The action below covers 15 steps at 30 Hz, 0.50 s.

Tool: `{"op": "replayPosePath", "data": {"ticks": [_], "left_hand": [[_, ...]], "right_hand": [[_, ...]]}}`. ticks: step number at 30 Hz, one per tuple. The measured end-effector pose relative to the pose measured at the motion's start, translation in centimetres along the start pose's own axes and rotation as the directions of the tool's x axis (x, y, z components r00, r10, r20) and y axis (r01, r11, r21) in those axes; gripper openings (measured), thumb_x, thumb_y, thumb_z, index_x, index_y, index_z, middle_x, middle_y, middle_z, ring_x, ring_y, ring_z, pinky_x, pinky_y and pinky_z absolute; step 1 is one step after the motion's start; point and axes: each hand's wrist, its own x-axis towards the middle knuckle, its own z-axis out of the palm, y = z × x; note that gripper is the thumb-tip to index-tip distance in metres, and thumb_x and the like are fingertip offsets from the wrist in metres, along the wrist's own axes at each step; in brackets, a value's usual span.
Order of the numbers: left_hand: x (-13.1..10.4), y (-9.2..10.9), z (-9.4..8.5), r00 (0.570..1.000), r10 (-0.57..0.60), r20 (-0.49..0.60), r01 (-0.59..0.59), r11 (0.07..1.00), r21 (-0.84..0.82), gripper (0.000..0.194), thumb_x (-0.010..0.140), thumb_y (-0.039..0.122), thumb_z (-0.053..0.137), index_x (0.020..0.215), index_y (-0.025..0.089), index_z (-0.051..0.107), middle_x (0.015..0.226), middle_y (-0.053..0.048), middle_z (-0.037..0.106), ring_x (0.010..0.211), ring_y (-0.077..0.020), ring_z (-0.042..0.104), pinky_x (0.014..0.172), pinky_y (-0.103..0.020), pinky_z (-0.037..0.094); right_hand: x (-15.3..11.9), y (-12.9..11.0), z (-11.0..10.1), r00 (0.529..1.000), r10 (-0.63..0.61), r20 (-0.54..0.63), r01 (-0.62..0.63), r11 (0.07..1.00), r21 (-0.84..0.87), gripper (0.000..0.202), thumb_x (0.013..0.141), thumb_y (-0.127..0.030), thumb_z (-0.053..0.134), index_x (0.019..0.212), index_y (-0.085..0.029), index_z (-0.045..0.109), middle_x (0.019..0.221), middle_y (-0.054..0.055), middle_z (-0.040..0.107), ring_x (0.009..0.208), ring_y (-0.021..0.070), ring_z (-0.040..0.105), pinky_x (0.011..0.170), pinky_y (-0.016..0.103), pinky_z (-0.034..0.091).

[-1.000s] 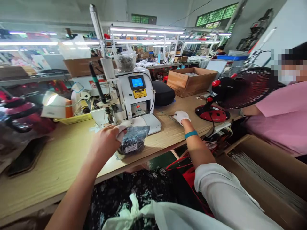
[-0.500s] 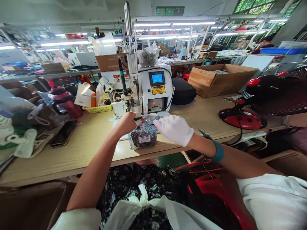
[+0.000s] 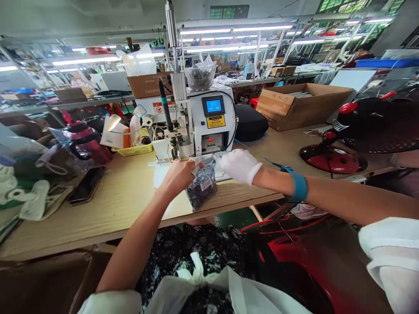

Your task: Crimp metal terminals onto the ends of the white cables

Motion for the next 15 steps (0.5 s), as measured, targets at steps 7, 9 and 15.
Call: {"op": "replayPosePath", "data": {"ticks": [7,9,15], "left_hand": [[0.3,-0.4,-0.3,0.996,-0.092,-0.022,0.091,0.995,-0.034,0.041,0.096,0.038,0.040,0.091,0.014,0.073,0.085,-0.014,0.074,0.081,-0.0240,0.070,0.068,-0.027,0.047],[0.3,-0.2,-0.8,0.994,-0.109,-0.008,0.109,0.994,0.012,0.043,0.096,0.038,0.038,0.094,0.014,0.073,0.085,-0.016,0.073,0.081,-0.0255,0.071,0.068,-0.029,0.047],[1.6,1.9,-2.5,0.995,-0.083,0.058,0.077,0.993,0.093,0.043,0.093,0.045,0.041,0.104,0.016,0.070,0.091,-0.017,0.074,0.088,-0.0313,0.071,0.070,-0.033,0.050]], "right_hand": [[-2.0,3.5,2.6,0.967,0.254,0.014,-0.254,0.961,0.109,0.040,0.100,-0.027,0.031,0.106,-0.013,0.068,0.086,0.018,0.073,0.082,0.0299,0.069,0.060,0.031,0.032],[-2.0,4.5,4.6,0.914,0.384,0.131,-0.402,0.902,0.157,0.039,0.099,-0.029,0.034,0.110,-0.014,0.068,0.093,0.020,0.073,0.087,0.0318,0.069,0.064,0.033,0.037],[-1.7,4.4,8.4,0.894,0.410,0.183,-0.447,0.852,0.275,0.035,0.092,-0.014,0.044,0.116,-0.011,0.069,0.118,0.021,0.067,0.106,0.0332,0.063,0.079,0.039,0.043]]}}
